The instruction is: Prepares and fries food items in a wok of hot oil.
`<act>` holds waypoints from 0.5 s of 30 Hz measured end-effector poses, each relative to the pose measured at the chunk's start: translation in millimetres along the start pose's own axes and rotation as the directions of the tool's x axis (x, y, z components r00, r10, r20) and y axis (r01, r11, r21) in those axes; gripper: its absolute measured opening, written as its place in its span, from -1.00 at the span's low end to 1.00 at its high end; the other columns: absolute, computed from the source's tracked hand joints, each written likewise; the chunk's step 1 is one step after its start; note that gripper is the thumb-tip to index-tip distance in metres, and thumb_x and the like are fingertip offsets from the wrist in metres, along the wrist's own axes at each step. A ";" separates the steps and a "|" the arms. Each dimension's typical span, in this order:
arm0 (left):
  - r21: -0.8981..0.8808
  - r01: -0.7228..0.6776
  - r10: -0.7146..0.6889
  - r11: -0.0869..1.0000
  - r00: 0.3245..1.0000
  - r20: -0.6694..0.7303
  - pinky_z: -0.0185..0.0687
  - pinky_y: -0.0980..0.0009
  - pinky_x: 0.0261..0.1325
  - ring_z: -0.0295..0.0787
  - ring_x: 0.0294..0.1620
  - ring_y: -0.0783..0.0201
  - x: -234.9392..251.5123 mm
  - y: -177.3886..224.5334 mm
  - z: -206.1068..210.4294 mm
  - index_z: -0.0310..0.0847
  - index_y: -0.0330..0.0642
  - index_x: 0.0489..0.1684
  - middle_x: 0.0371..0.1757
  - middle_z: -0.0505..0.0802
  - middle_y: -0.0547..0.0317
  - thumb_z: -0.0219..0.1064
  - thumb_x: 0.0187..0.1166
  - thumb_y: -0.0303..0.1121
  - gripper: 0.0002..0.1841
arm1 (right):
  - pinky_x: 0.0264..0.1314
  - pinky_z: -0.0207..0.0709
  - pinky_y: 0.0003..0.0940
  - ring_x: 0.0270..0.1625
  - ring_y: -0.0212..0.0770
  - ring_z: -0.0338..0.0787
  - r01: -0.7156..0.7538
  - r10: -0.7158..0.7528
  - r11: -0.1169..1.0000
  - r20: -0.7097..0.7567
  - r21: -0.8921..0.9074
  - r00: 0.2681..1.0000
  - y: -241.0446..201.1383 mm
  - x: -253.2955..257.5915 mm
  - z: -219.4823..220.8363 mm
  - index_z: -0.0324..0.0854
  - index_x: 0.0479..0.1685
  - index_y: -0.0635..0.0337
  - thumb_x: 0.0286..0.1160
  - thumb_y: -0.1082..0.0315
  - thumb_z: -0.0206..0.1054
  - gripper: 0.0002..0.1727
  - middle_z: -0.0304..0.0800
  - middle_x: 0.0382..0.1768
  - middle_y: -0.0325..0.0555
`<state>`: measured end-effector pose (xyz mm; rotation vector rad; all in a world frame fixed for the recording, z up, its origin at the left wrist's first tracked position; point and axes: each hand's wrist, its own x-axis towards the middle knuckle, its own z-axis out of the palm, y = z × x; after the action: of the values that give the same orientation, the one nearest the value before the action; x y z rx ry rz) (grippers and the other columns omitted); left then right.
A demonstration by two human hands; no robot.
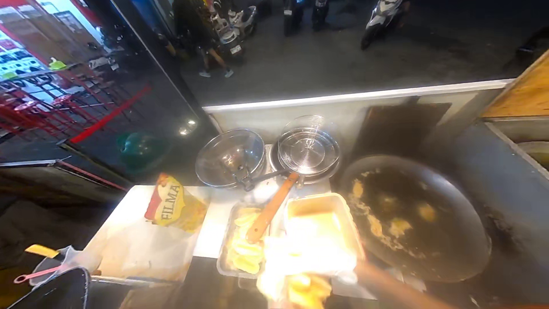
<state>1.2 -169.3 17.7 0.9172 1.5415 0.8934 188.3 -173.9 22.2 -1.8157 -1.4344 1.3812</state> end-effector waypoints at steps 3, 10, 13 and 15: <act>0.240 -0.050 0.047 0.970 0.999 0.016 0.53 -0.14 0.46 0.69 0.37 -0.10 2.8 13.5 65.5 0.56 -0.30 0.41 0.29 0.77 -0.23 -0.11 0.85 -0.06 -0.46 | 0.57 0.42 -0.35 0.45 -0.12 0.64 -0.210 0.253 0.958 -0.224 0.196 0.941 -40.2 -19.3 -61.2 0.40 0.49 0.59 0.77 0.58 0.06 -0.61 0.62 0.40 0.36; 0.023 0.026 -0.030 0.999 0.981 0.190 0.64 0.27 0.10 0.71 0.07 0.17 5.9 50.2 65.6 0.53 -0.40 0.39 0.15 0.76 -0.16 0.09 0.82 -0.27 -0.60 | 0.47 0.42 0.35 0.38 0.33 0.68 0.088 -0.028 0.909 0.152 -0.407 0.988 -10.2 79.1 -97.5 0.65 0.37 0.35 0.52 0.18 0.50 -0.47 0.74 0.27 0.37; -0.330 -0.010 0.103 0.944 0.959 0.264 0.58 0.17 0.51 0.62 0.52 0.09 16.1 34.3 31.4 0.39 -0.35 0.63 0.58 0.63 -0.15 0.12 0.76 -0.41 -0.53 | 0.30 0.50 0.41 0.27 0.41 0.72 0.164 -0.026 0.868 0.288 -0.468 0.957 27.7 87.3 -73.1 0.66 0.31 0.38 0.54 0.13 0.46 -0.47 0.75 0.19 0.45; -0.275 -0.102 0.171 0.956 0.956 0.239 0.60 0.14 0.53 0.68 0.48 0.06 32.2 33.3 22.8 0.53 -0.35 0.51 0.49 0.71 -0.12 0.17 0.73 -0.43 -0.59 | 0.58 0.32 0.39 0.50 0.35 0.62 0.076 0.084 0.868 0.295 -0.491 0.952 14.9 84.4 -62.1 0.61 0.48 0.30 0.59 0.16 0.44 -0.44 0.69 0.38 0.38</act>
<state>22.9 -124.5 31.5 0.9180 1.1154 1.0044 247.0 -88.9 -0.9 -1.9571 -2.1163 1.4367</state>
